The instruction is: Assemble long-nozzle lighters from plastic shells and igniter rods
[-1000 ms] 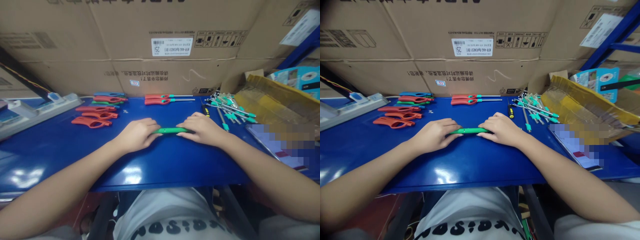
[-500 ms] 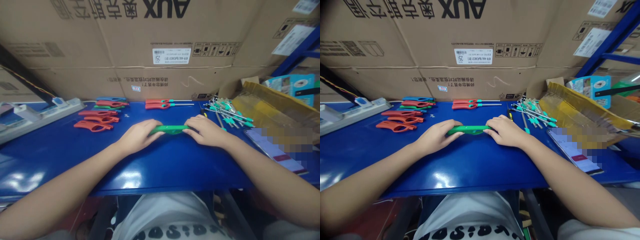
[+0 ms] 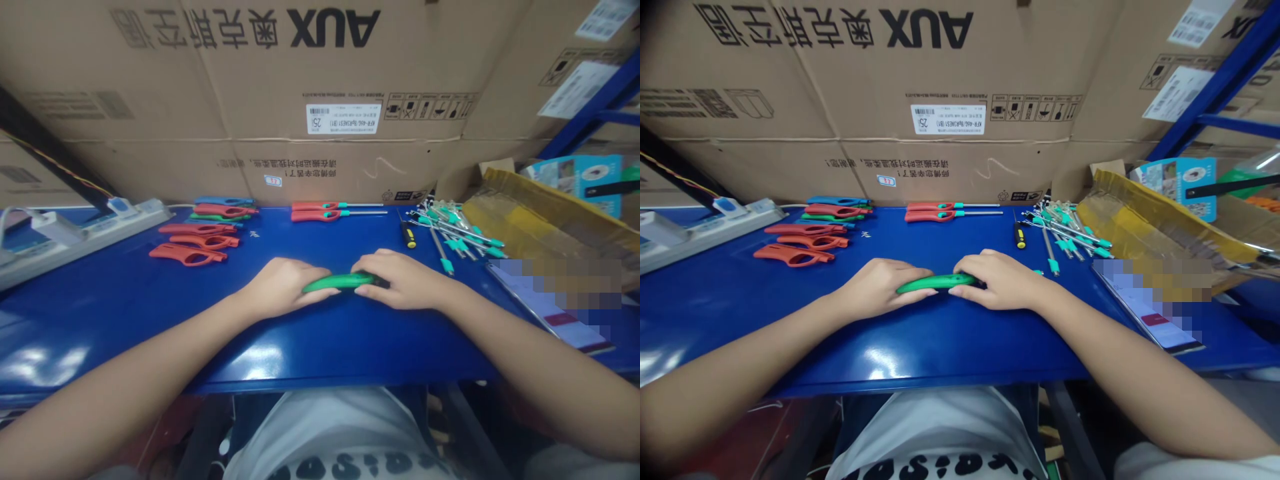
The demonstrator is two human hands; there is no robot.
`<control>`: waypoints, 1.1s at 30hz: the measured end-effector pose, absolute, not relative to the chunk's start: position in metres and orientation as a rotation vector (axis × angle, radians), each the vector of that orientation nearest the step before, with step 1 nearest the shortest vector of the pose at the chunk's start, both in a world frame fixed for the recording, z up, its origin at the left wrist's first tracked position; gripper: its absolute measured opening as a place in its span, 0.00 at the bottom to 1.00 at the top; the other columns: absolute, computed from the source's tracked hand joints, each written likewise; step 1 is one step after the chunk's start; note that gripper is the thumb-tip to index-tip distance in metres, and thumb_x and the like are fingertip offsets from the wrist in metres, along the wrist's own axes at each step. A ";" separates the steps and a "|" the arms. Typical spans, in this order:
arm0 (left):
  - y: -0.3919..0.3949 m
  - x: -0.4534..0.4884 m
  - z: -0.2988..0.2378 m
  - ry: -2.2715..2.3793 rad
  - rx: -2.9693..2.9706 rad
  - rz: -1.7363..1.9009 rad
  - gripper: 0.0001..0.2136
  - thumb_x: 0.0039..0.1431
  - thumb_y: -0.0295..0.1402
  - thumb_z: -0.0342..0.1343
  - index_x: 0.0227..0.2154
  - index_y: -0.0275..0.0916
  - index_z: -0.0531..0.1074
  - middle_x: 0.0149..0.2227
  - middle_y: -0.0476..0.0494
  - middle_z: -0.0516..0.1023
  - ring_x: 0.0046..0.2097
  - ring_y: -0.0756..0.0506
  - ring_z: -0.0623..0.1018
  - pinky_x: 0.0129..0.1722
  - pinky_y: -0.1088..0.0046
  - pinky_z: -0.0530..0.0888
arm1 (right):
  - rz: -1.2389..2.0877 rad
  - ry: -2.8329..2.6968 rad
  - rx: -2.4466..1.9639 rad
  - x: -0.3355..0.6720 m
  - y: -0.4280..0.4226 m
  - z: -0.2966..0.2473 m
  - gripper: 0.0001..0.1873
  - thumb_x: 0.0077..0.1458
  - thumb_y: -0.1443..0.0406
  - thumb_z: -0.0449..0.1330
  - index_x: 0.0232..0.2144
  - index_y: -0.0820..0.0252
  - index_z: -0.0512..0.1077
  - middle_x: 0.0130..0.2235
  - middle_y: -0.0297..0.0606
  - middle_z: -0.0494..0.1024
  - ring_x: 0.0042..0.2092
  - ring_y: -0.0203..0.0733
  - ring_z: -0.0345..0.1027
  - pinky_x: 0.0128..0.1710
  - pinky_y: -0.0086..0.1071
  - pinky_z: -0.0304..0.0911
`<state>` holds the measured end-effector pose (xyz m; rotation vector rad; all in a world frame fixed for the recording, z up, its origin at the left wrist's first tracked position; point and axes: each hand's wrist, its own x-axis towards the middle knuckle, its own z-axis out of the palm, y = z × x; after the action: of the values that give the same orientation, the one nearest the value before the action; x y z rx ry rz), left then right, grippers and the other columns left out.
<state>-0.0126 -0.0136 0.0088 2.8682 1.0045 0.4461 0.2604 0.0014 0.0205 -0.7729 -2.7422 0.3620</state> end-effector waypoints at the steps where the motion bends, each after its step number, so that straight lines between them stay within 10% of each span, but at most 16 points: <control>1: -0.015 -0.011 0.008 0.989 2.848 0.423 0.20 0.72 0.49 0.46 0.43 0.41 0.78 0.33 0.46 0.83 0.34 0.46 0.81 0.32 0.74 0.69 | 0.350 -2.755 -0.716 0.258 -0.001 0.020 0.17 0.69 0.53 0.53 0.46 0.59 0.72 0.41 0.41 0.80 0.39 0.43 0.70 0.44 0.37 0.61; 33: -0.011 -0.009 0.003 1.111 2.914 0.375 0.17 0.74 0.40 0.44 0.56 0.40 0.70 0.47 0.42 0.80 0.43 0.44 0.82 0.39 0.71 0.76 | 0.006 -2.750 -0.840 0.262 0.011 0.014 0.18 0.70 0.56 0.53 0.50 0.59 0.76 0.46 0.45 0.82 0.46 0.48 0.73 0.47 0.41 0.61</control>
<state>-0.0092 -0.0106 0.0033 2.9138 1.1112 0.3751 0.2616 0.0107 0.0135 -0.8395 -2.7497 0.0060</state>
